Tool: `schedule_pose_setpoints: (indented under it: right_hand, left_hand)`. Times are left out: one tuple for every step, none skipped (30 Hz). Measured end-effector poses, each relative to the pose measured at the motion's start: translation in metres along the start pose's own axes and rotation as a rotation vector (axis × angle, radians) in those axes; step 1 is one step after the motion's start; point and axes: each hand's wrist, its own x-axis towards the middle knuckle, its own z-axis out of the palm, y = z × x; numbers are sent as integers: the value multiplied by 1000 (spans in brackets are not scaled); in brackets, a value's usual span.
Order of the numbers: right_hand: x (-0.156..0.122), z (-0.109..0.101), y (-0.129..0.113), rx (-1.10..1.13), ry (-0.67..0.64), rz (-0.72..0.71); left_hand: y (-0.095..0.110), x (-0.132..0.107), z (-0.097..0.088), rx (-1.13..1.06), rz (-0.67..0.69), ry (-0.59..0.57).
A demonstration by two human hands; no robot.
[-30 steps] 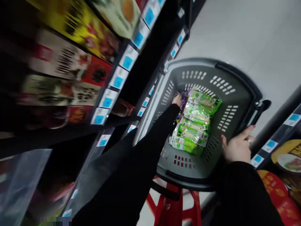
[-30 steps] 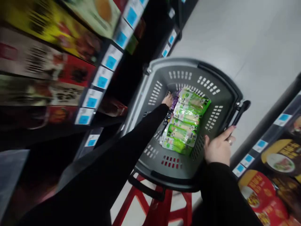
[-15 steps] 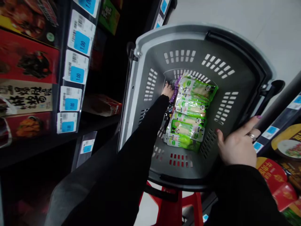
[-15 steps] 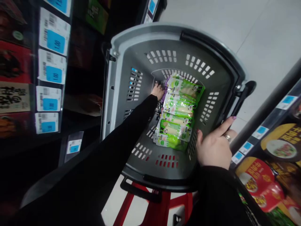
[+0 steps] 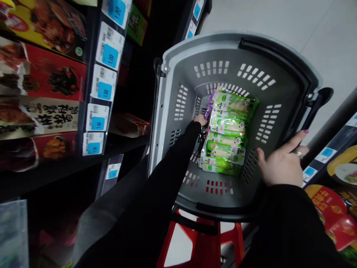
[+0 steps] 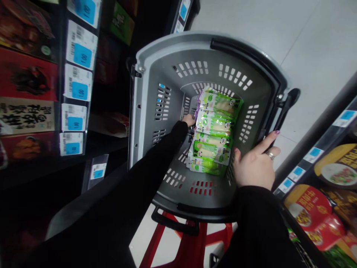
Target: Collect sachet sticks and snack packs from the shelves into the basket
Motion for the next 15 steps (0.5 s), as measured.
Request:
schedule_pose_setpoints:
  right_hand:
    - [0, 0, 0, -2, -7, -2]
    - [0, 0, 0, 2, -7, -9]
    - [0, 0, 1, 10, 1, -18]
    - [1, 1, 2, 23, 14, -32]
    - [1, 2, 2, 38, 28, -44]
    - [1, 3, 2, 52, 41, -52]
    - [2, 4, 3, 63, 47, -59]
    - [3, 5, 3, 69, 46, -64]
    - [3, 6, 2, 69, 40, -68]
    - [4, 6, 2, 69, 33, -74]
    - [5, 7, 2, 70, 28, -79]
    - [5, 7, 2, 77, 28, -85]
    - [5, 7, 2, 87, 29, -90]
    - [5, 7, 3, 98, 28, -90]
    - [5, 6, 3, 107, 26, -88]
  left_hand:
    - [-1, -5, 3, -37, -11, 38]
    - [-2, -8, 6, -74, -15, 76]
    - [-2, -10, 8, -110, -18, 107]
    - [-1, -11, 9, -143, -25, 133]
    - [0, -11, 11, -173, -40, 151]
    - [2, -10, 12, -199, -61, 162]
    - [4, -9, 13, -223, -87, 170]
    - [6, -8, 15, -245, -110, 176]
    - [7, -8, 16, -269, -127, 181]
    - [8, -7, 17, -294, -132, 183]
    - [8, -7, 17, -320, -128, 182]
    - [8, -7, 17, -347, -116, 177]
    - [7, -6, 16, -374, -103, 168]
    - [6, -5, 13, -402, -94, 160]
    - [6, -3, 10, -430, -95, 158]
